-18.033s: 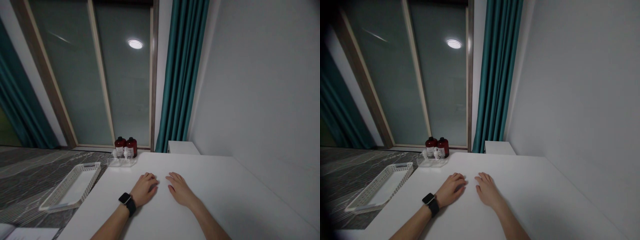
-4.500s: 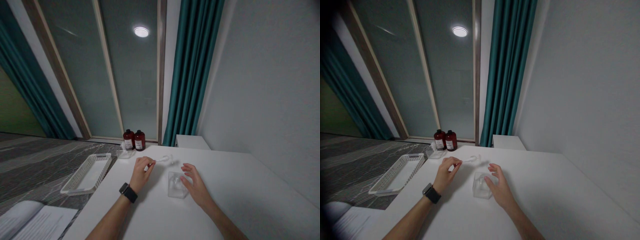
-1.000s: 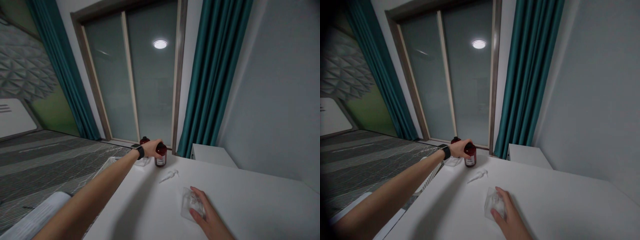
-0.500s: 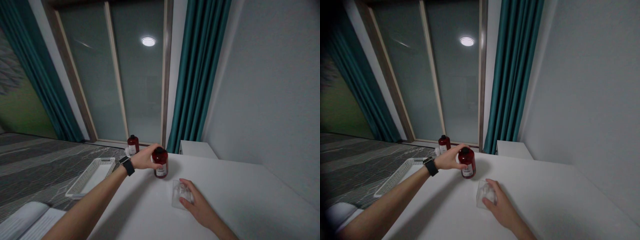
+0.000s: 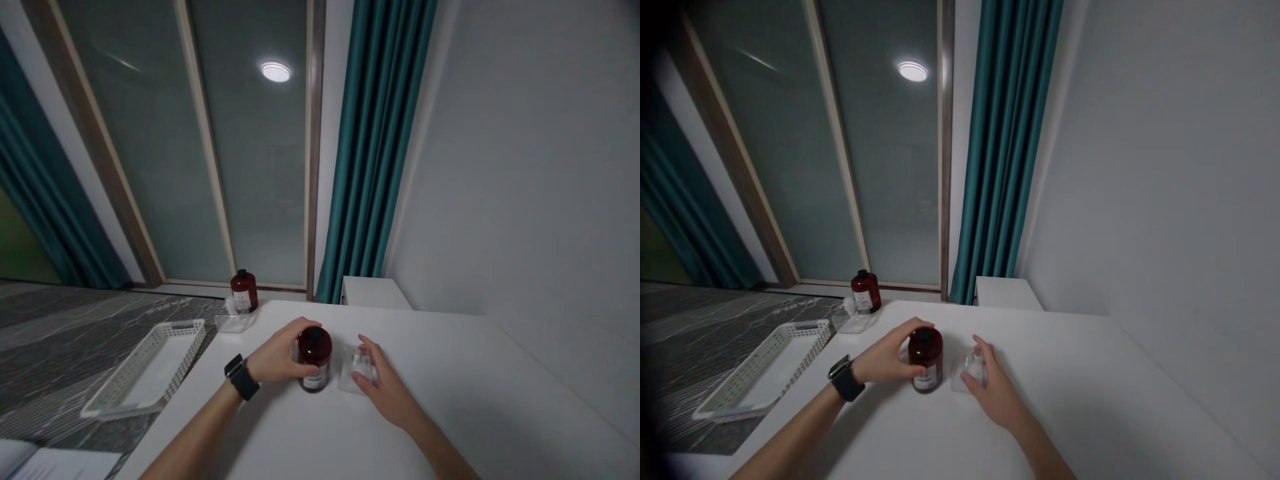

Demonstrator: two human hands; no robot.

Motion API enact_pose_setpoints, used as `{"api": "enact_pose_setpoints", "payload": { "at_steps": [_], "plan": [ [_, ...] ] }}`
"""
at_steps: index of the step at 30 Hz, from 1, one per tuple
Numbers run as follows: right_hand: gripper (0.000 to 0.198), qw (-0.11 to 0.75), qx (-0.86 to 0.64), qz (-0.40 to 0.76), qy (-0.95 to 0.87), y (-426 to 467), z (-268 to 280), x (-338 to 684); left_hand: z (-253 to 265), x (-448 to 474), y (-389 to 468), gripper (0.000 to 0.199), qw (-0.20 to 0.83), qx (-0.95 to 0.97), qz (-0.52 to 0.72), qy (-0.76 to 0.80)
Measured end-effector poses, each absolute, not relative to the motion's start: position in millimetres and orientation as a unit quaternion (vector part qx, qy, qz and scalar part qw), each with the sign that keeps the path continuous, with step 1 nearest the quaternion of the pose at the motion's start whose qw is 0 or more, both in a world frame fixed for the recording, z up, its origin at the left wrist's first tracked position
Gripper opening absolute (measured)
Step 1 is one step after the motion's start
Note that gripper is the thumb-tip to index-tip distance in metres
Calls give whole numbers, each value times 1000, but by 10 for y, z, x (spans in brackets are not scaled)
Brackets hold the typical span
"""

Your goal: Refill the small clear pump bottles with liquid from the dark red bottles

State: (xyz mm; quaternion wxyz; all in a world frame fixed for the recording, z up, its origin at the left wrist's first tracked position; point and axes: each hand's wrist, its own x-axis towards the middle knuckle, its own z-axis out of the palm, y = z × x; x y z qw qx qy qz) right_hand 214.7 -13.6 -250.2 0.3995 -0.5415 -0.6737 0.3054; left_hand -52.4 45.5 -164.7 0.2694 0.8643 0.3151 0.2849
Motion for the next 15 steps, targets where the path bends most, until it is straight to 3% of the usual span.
{"api": "enact_pose_setpoints", "payload": {
  "at_steps": [10, 15],
  "plan": [
    [66, 403, -525, 313, -682, -126, -2478, 2124, -2296, -515, 400, 92, 320, 796, 362, 365],
    [68, 406, -515, 338, -675, -115, -2481, 2144, -2378, -463, 430, 78, 359, 793, 369, 327]
  ]
}}
